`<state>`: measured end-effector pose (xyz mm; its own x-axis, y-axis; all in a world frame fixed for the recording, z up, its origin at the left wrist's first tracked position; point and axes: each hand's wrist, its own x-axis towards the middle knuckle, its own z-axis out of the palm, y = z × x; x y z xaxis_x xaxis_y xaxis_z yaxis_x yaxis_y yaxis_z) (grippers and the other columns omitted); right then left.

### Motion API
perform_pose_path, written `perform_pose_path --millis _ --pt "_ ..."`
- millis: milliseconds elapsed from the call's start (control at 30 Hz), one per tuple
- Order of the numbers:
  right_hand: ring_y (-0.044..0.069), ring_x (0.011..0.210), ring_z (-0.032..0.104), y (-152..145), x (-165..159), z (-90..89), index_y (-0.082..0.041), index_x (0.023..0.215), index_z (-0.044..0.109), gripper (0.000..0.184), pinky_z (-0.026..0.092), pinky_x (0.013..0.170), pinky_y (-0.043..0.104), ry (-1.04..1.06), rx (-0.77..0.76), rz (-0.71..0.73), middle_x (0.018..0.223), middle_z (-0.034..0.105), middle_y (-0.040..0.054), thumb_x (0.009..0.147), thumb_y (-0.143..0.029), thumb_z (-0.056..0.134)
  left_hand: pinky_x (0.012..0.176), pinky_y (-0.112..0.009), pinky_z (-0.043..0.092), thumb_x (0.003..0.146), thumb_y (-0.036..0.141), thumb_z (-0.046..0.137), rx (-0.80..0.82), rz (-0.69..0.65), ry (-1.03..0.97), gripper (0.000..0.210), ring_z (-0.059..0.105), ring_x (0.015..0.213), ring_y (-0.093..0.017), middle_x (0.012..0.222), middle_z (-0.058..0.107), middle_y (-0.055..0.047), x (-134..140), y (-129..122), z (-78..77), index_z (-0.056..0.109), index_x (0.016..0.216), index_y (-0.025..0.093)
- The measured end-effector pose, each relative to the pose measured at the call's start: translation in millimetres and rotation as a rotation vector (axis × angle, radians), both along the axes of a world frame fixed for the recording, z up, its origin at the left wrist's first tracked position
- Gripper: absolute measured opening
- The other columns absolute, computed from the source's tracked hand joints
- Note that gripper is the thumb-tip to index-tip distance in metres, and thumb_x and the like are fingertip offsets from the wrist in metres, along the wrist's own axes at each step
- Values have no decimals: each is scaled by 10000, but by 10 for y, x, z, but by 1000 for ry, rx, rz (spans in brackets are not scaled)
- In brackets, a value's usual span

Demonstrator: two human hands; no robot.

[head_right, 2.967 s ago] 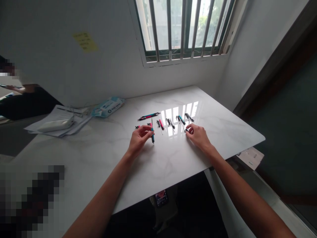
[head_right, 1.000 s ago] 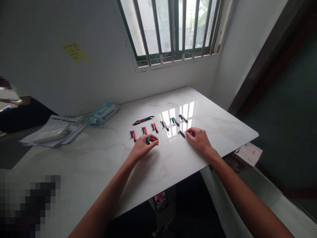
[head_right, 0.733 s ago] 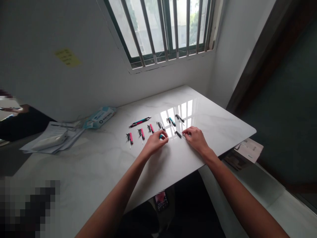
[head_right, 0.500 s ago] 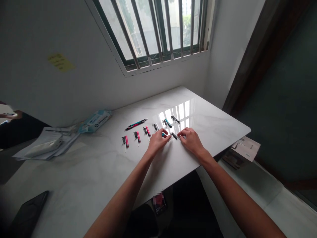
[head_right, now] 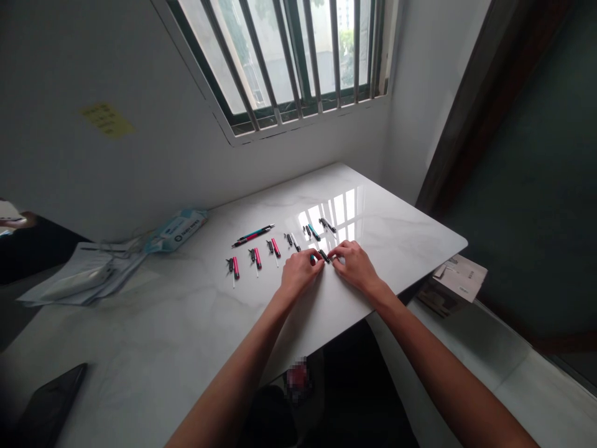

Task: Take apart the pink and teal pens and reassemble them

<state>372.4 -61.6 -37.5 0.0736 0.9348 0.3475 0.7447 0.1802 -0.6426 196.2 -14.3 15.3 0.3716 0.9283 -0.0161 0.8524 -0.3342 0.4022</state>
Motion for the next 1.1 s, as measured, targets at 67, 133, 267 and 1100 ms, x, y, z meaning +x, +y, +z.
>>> perform_pose_path --millis 67,133,267,1100 --pt "257 1025 655 1 2 -5 -247 1015 834 240 508 944 383 -3 3 1 1026 746 64 929 -119 649 757 -341 493 942 324 657 -6 -7 -13 159 713 865 -265 946 796 -64 17 -1 -9 805 971 272" --pt "258 1018 657 -1 5 -5 -244 1014 831 237 509 945 388 1 9 7 1022 748 63 926 -121 649 772 -349 502 939 317 663 -16 -15 -36 153 708 856 -267 912 782 -61 3 -6 -5 800 985 266" --pt "255 1027 671 -12 2 13 -242 1016 821 254 518 950 391 54 45 -1 1031 757 60 900 -105 642 850 -361 524 941 341 678 -3 -90 -217 258 698 899 -259 942 751 -57 -225 9 61 756 1165 240" --pt "189 760 753 245 -1742 485 -228 1045 751 232 625 724 348 609 -86 410 933 798 49 886 -391 800 905 -329 601 632 457 1010 -83 400 -1573 478 752 897 -170 970 792 -58 -1736 20 -103 751 926 183"
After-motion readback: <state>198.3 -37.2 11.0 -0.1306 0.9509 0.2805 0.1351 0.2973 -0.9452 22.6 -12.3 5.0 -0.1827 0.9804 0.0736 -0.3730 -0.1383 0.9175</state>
